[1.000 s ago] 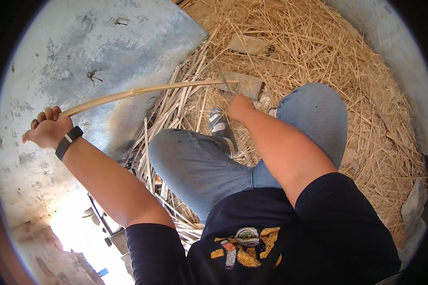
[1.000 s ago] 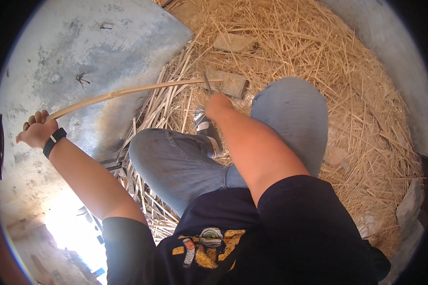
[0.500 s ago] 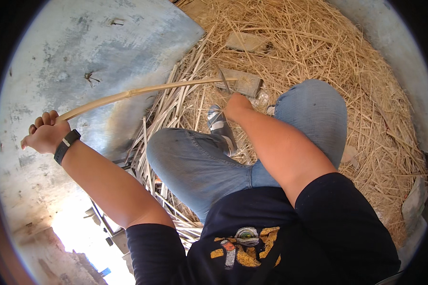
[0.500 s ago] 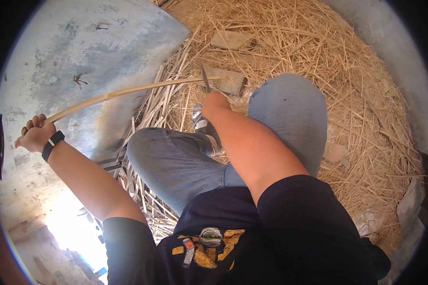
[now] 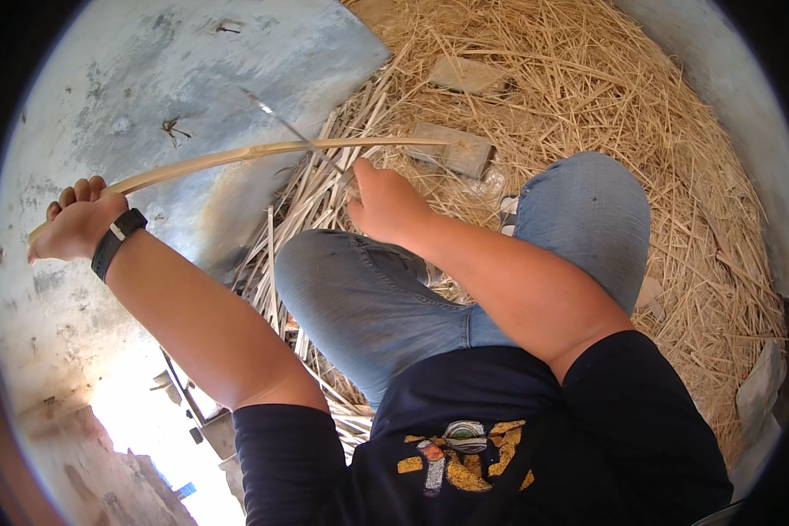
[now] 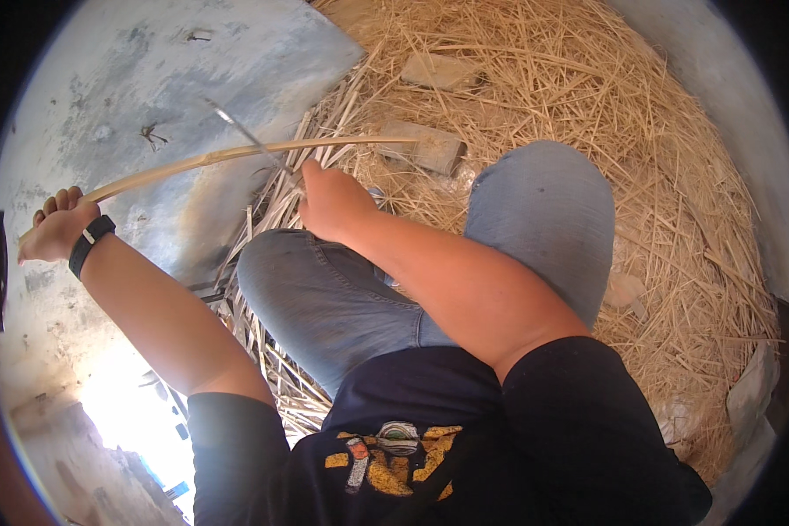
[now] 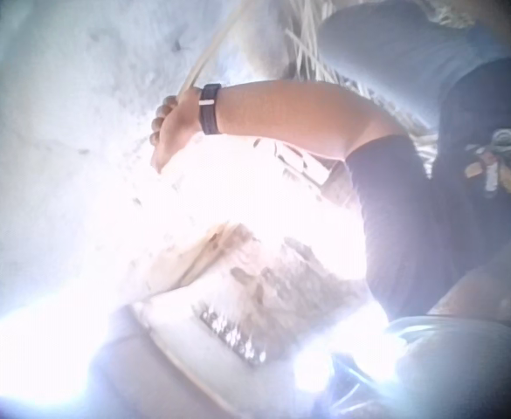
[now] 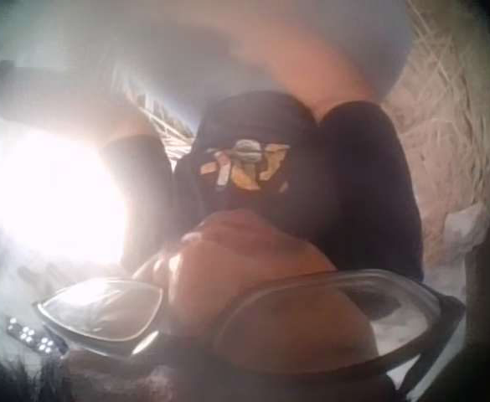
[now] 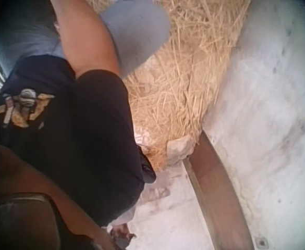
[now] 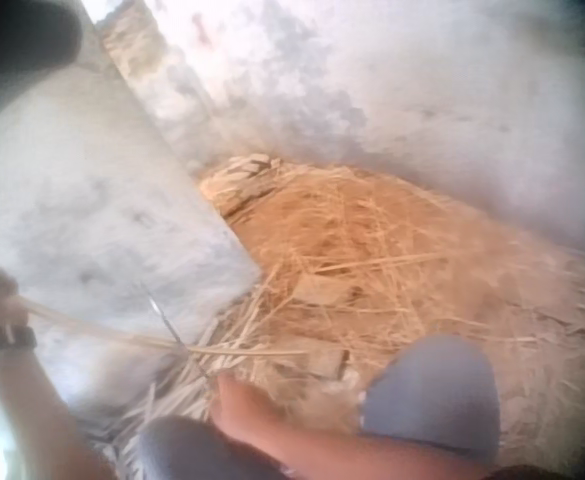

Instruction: The person sits on a straw-covered floor and uses a curved blade to shave a long, thin bamboo stick. They hold the stick with their left hand and repeatedly scrape the blade along its length to remove the outer layer, creating thin shavings that fall onto the floor.

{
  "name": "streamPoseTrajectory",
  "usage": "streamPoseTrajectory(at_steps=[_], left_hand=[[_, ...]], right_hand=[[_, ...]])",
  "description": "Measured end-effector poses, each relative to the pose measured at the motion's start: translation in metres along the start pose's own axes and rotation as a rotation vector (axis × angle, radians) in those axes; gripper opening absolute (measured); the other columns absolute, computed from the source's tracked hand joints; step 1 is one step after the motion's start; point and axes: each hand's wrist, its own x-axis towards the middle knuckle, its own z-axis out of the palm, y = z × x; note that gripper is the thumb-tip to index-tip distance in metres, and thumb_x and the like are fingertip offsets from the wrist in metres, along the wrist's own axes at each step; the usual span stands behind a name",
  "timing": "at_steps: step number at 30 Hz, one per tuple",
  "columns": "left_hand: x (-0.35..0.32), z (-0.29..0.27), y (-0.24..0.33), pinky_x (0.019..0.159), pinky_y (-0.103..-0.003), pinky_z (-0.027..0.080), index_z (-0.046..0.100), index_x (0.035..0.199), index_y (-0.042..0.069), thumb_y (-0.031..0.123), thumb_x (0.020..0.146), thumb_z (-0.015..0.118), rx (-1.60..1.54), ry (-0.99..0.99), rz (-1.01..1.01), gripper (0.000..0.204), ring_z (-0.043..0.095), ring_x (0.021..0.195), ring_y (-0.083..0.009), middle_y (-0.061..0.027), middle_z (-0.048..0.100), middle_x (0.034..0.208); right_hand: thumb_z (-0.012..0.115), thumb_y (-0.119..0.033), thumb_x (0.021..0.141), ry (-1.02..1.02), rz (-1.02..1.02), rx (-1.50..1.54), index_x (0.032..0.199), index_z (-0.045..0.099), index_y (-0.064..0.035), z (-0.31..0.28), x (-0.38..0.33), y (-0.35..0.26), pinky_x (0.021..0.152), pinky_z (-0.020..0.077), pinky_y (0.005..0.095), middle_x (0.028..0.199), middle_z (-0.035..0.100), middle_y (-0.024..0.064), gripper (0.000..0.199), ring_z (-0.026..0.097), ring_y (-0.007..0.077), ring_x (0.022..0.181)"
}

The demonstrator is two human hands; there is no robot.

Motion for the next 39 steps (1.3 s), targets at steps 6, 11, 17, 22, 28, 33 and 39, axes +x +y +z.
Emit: streamPoseTrajectory(at_steps=[6,11,17,22,28,33,39], left_hand=[[-0.009,0.009,0.005,0.054,-0.032,0.017,0.037,0.083,0.012,0.072,0.102,0.014,-0.079,-0.002,-0.015,0.067,0.017,0.058,-0.0173,-0.0026,0.033,0.065],[-0.010,0.015,0.006,0.053,-0.032,0.017,0.038,0.082,0.012,0.069,0.103,0.013,-0.088,-0.049,-0.001,0.066,0.018,0.058,-0.0174,-0.0028,0.034,0.065],[-0.018,0.019,0.008,0.052,-0.032,0.019,0.039,0.084,0.011,0.064,0.106,0.013,-0.069,-0.010,-0.018,0.062,0.021,0.057,-0.0171,-0.0028,0.034,0.066],[-0.009,0.020,0.005,0.051,-0.032,0.019,0.042,0.084,0.011,0.067,0.105,0.019,-0.088,-0.035,0.002,0.064,0.025,0.056,-0.0170,-0.0046,0.038,0.067],[-0.024,0.027,0.014,0.054,-0.031,0.021,0.038,0.085,0.011,0.062,0.107,0.013,-0.021,0.028,-0.022,0.061,0.020,0.056,-0.0171,-0.0024,0.036,0.065],[-0.022,0.026,0.012,0.054,-0.032,0.022,0.038,0.084,0.011,0.063,0.107,0.014,-0.041,-0.007,-0.016,0.062,0.020,0.057,-0.0169,-0.0020,0.035,0.065],[-0.021,0.028,0.013,0.053,-0.031,0.022,0.040,0.084,0.011,0.065,0.107,0.016,-0.012,0.013,-0.023,0.063,0.021,0.056,-0.0166,-0.0026,0.036,0.065]], right_hand=[[0.067,-0.021,0.092,0.014,-0.089,0.009,0.110,0.055,0.0031,-0.012,-0.007,-0.021,0.070,0.0538,0.0522,0.078,0.068,0.0250,0.033,0.070,0.0443,0.077],[0.067,-0.023,0.093,0.051,-0.141,0.143,0.114,0.055,0.0041,-0.009,-0.005,-0.016,0.068,0.0524,0.0495,0.075,0.067,0.0228,0.036,0.070,0.0413,0.073],[0.066,-0.023,0.096,0.034,-0.092,0.113,0.114,0.055,0.0040,-0.017,-0.005,-0.023,0.070,0.0511,0.0492,0.074,0.066,0.0230,0.034,0.069,0.0407,0.072],[0.066,-0.023,0.096,0.027,-0.250,0.146,0.114,0.054,0.0047,-0.013,-0.009,-0.027,0.071,0.0513,0.0498,0.076,0.067,0.0244,0.034,0.069,0.0419,0.074],[0.066,-0.021,0.096,0.002,-0.128,0.091,0.119,0.053,0.0050,-0.016,-0.010,-0.028,0.069,0.0522,0.0494,0.077,0.068,0.0248,0.037,0.069,0.0420,0.072],[0.069,-0.022,0.095,0.068,-0.279,0.159,0.120,0.056,0.0043,-0.014,-0.012,-0.027,0.065,0.0519,0.0460,0.076,0.068,0.0218,0.038,0.069,0.0366,0.068],[0.071,-0.022,0.094,0.074,-0.172,0.146,0.123,0.059,0.0003,-0.018,-0.009,-0.030,0.064,0.0512,0.0449,0.075,0.068,0.0180,0.039,0.068,0.0335,0.065]])
